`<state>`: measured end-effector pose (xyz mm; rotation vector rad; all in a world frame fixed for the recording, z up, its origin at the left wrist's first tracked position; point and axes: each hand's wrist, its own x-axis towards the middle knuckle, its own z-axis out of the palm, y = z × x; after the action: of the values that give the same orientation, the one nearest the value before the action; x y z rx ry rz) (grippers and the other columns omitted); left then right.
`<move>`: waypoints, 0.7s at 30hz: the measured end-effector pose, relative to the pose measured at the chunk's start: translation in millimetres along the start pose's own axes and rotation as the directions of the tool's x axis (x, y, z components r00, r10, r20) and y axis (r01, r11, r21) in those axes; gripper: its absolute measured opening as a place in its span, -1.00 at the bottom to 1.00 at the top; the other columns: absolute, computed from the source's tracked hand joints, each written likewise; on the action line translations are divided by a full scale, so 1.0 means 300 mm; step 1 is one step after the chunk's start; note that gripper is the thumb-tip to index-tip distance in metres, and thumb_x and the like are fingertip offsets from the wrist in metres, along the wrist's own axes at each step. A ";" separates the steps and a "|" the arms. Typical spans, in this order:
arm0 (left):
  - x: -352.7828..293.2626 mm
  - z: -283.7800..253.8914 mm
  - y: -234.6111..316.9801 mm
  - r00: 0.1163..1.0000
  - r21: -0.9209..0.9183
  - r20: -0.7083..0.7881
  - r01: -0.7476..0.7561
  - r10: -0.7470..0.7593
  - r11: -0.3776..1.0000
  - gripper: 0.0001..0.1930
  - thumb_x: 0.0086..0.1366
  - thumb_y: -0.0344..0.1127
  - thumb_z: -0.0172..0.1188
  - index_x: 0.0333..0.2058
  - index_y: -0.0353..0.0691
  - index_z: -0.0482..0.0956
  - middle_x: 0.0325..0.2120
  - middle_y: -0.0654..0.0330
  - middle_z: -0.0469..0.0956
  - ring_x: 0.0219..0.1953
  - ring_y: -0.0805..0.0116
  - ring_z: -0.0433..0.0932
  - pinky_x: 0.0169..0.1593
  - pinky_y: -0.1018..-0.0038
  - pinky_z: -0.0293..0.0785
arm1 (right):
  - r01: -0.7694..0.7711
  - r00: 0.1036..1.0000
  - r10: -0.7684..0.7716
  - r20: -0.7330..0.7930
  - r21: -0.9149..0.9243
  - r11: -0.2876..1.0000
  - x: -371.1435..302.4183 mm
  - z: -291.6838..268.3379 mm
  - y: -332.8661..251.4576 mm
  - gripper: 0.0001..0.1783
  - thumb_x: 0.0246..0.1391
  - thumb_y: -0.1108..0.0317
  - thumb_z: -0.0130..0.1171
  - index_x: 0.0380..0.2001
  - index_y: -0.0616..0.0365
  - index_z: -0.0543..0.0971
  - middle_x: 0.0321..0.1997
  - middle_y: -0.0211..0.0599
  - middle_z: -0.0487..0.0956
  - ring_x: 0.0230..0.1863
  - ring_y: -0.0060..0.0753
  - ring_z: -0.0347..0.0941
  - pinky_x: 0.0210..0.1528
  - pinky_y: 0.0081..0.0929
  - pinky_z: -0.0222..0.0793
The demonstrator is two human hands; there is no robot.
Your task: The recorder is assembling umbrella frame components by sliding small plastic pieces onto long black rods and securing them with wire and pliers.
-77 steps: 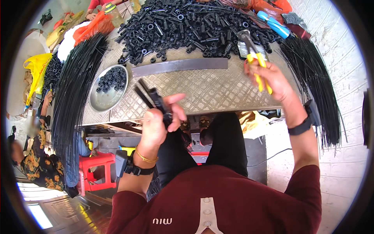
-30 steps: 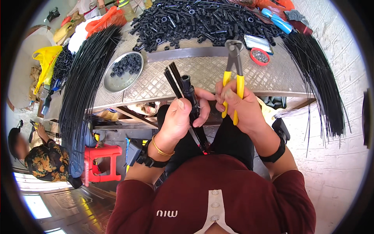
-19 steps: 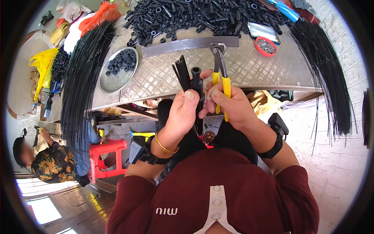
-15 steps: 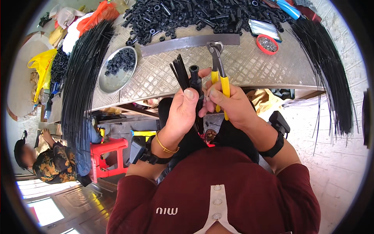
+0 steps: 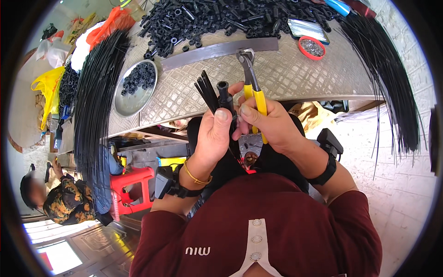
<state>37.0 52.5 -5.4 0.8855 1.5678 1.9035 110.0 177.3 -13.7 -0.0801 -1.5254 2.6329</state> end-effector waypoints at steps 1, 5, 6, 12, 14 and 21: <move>-0.003 0.000 0.000 1.000 -0.018 0.012 -0.004 0.004 1.000 -0.08 0.17 0.39 -0.19 0.14 -0.45 0.15 -0.65 0.30 0.39 -0.63 0.61 0.29 -0.55 0.70 0.18 | -0.003 1.000 0.003 -0.007 -0.010 1.000 -0.002 -0.001 0.000 -0.76 0.17 0.24 0.05 -0.46 0.19 0.44 -0.63 -0.39 0.42 -0.51 -0.48 0.47 -0.42 -0.54 0.39; -0.013 -0.003 -0.010 0.999 -0.031 0.047 -0.012 0.014 0.999 -0.19 0.24 0.27 -0.12 0.15 -0.41 0.15 -0.58 0.32 0.40 -0.57 0.64 0.32 -0.53 0.71 0.18 | 0.054 0.998 -0.056 -0.008 -0.155 0.987 -0.010 -0.005 -0.007 -0.78 0.15 0.28 0.06 -0.40 0.24 0.43 -0.48 -0.33 0.41 -0.52 -0.47 0.47 -0.41 -0.51 0.42; -0.013 -0.004 -0.015 0.998 -0.019 0.053 -0.013 0.014 1.000 -0.19 0.24 0.27 -0.12 0.15 -0.41 0.15 -0.58 0.32 0.40 -0.57 0.64 0.32 -0.53 0.71 0.18 | 0.100 0.994 -0.105 -0.006 -0.246 0.964 -0.008 -0.008 -0.004 -0.78 0.15 0.28 0.06 -0.38 0.26 0.42 -0.42 -0.31 0.40 -0.51 -0.47 0.47 -0.39 -0.49 0.42; -0.019 -0.008 -0.052 0.997 -0.001 0.055 -0.048 0.048 0.999 -0.07 0.19 0.40 -0.25 0.20 -0.42 0.05 -0.52 0.21 0.47 -0.62 0.59 0.36 -0.56 0.71 0.23 | 0.366 0.930 -0.288 0.228 -0.496 0.787 0.027 -0.034 -0.013 -0.72 0.10 0.32 0.11 -0.25 0.34 0.40 -0.18 -0.20 0.31 -0.46 -0.44 0.48 -0.38 -0.54 0.42; -0.018 -0.016 -0.049 0.997 -0.003 0.067 -0.038 0.038 0.999 0.00 0.13 0.45 -0.22 0.21 -0.41 0.02 -0.51 0.22 0.47 -0.61 0.61 0.36 -0.57 0.72 0.22 | 0.395 0.919 -0.318 0.235 -0.567 0.723 0.033 -0.035 -0.001 -0.69 0.08 0.31 0.13 -0.23 0.36 0.40 -0.19 -0.17 0.31 -0.37 -0.38 0.48 -0.35 -0.52 0.41; -0.042 -0.087 -0.063 0.995 -0.200 0.076 -0.052 0.069 0.978 -0.04 -0.19 -0.18 0.50 0.14 -0.41 0.14 -0.62 0.29 0.42 -0.59 0.60 0.37 -0.50 0.68 0.27 | 0.371 0.928 -0.249 0.278 -0.756 0.540 -0.007 -0.037 -0.102 -0.72 -0.02 0.31 0.20 -0.31 0.27 0.45 -0.28 -0.15 0.39 -0.21 -0.13 0.42 -0.21 -0.36 0.36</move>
<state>25.2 30.1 -29.1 0.9212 1.2907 1.9977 114.8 201.9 7.5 0.2969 -2.3876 1.5106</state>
